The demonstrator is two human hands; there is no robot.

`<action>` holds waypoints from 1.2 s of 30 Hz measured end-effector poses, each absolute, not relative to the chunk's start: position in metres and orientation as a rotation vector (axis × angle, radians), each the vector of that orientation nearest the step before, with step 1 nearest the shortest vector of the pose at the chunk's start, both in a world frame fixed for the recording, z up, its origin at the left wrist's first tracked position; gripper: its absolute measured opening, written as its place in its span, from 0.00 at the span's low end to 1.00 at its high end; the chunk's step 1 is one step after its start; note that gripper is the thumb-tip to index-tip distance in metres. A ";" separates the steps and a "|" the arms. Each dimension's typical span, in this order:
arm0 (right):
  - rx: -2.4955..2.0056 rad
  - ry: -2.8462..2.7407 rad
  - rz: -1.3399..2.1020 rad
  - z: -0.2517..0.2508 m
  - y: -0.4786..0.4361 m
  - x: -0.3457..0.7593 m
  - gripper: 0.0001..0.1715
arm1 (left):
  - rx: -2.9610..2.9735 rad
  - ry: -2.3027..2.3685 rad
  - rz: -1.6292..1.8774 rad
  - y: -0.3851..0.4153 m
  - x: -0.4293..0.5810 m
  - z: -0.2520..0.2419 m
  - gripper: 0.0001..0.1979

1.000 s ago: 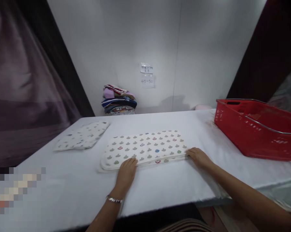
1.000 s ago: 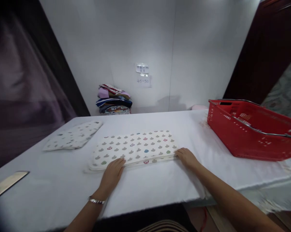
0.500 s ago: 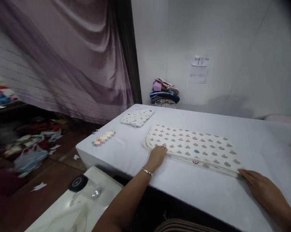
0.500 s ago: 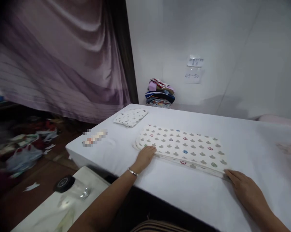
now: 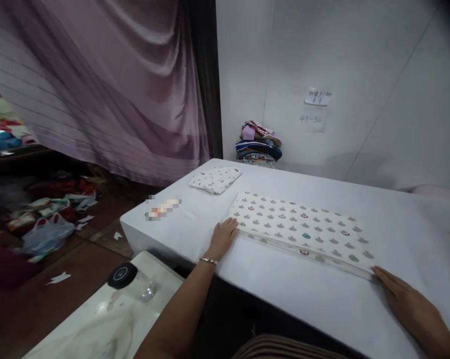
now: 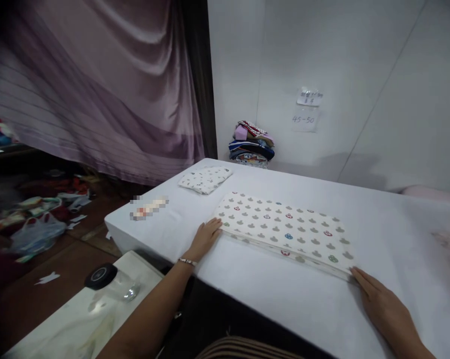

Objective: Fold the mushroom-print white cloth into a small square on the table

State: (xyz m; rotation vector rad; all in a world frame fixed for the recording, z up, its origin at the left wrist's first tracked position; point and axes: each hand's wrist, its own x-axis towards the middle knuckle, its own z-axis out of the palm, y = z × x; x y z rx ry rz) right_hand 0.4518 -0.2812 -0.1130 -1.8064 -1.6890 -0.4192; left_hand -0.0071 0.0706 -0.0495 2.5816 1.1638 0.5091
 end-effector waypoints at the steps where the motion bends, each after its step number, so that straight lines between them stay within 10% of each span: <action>1: -1.847 -1.655 -0.462 -0.115 -0.282 0.452 0.41 | 2.578 1.164 0.496 0.070 -0.006 -0.048 0.20; 36: -1.955 -1.884 -0.249 -0.049 -0.177 0.339 0.22 | 3.024 0.405 0.378 0.012 0.113 -0.024 0.11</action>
